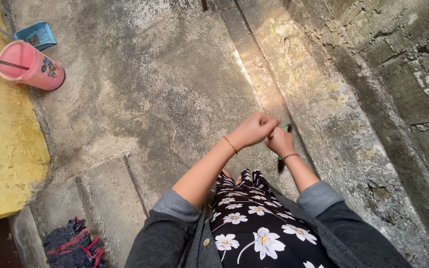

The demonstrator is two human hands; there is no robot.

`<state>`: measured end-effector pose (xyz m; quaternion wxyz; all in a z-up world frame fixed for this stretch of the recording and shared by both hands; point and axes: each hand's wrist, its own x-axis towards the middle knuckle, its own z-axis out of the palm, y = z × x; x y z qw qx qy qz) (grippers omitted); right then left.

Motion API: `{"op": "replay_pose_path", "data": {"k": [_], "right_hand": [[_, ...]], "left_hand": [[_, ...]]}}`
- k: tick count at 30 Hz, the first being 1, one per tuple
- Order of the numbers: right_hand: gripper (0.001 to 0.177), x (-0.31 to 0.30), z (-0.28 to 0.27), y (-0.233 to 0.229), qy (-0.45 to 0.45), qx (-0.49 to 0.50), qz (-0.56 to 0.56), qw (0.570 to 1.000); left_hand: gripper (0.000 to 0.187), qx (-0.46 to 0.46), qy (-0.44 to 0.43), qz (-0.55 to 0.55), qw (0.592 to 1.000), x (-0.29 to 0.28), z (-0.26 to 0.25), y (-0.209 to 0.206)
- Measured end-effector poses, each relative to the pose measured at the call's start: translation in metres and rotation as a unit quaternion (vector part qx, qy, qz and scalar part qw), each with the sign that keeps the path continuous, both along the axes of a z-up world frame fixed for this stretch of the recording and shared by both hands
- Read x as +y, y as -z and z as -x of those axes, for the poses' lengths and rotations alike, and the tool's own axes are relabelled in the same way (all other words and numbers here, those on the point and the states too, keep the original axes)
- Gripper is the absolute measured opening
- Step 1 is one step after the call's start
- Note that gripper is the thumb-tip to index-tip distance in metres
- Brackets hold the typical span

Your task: The person cleans the head of a broom by hand, removing debris from the bristles and eventually detaching the broom head from its handle.

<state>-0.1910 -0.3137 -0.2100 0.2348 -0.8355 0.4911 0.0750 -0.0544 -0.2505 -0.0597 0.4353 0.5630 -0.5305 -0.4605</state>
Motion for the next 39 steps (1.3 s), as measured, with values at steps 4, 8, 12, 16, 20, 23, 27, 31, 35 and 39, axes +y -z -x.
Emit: {"op": "replay_pose_path", "data": {"k": [4,8,12,16,20,23,27,31,35,39], "right_hand": [[0.026,0.003,-0.003,0.055,-0.01,-0.203,-0.035,0.979],[0.025,0.0,-0.029,0.07,0.04,-0.105,-0.082,0.99],[0.022,-0.008,-0.039,0.086,0.017,-0.21,-0.09,0.973],[0.014,-0.012,-0.06,0.094,0.06,-0.634,-0.491,0.594],[0.025,0.008,-0.078,0.041,0.057,-0.618,-0.261,0.739],[0.022,0.025,-0.092,-0.015,-0.046,-0.549,0.02,0.834],[0.027,0.033,-0.105,-0.067,-0.038,-0.555,0.083,0.827],[0.021,0.022,-0.114,-0.084,-0.021,-0.485,0.04,0.873],[0.029,-0.002,-0.109,-0.063,0.0,-0.398,-0.11,0.911],[0.02,-0.009,-0.113,-0.027,0.077,-0.354,-0.223,0.905]], "left_hand": [[0.038,-0.074,-0.041,-0.023,0.996,0.006,0.013,0.036],[0.04,-0.084,-0.059,-0.02,0.995,0.008,-0.008,0.038],[0.038,-0.077,-0.044,-0.057,0.994,0.004,-0.021,0.018],[0.039,-0.164,-0.02,-0.03,0.986,0.001,-0.018,0.006],[0.04,-0.226,-0.01,0.024,0.974,0.0,-0.004,0.008],[0.042,-0.287,0.016,0.026,0.957,0.009,0.003,0.001],[0.043,-0.266,0.049,0.084,0.959,0.01,-0.007,-0.034],[0.048,-0.268,0.059,0.093,0.957,0.006,-0.036,-0.079],[0.049,-0.239,0.005,0.129,0.962,0.014,-0.061,-0.094],[0.045,-0.118,-0.021,0.092,0.989,0.02,-0.083,-0.067]]}}
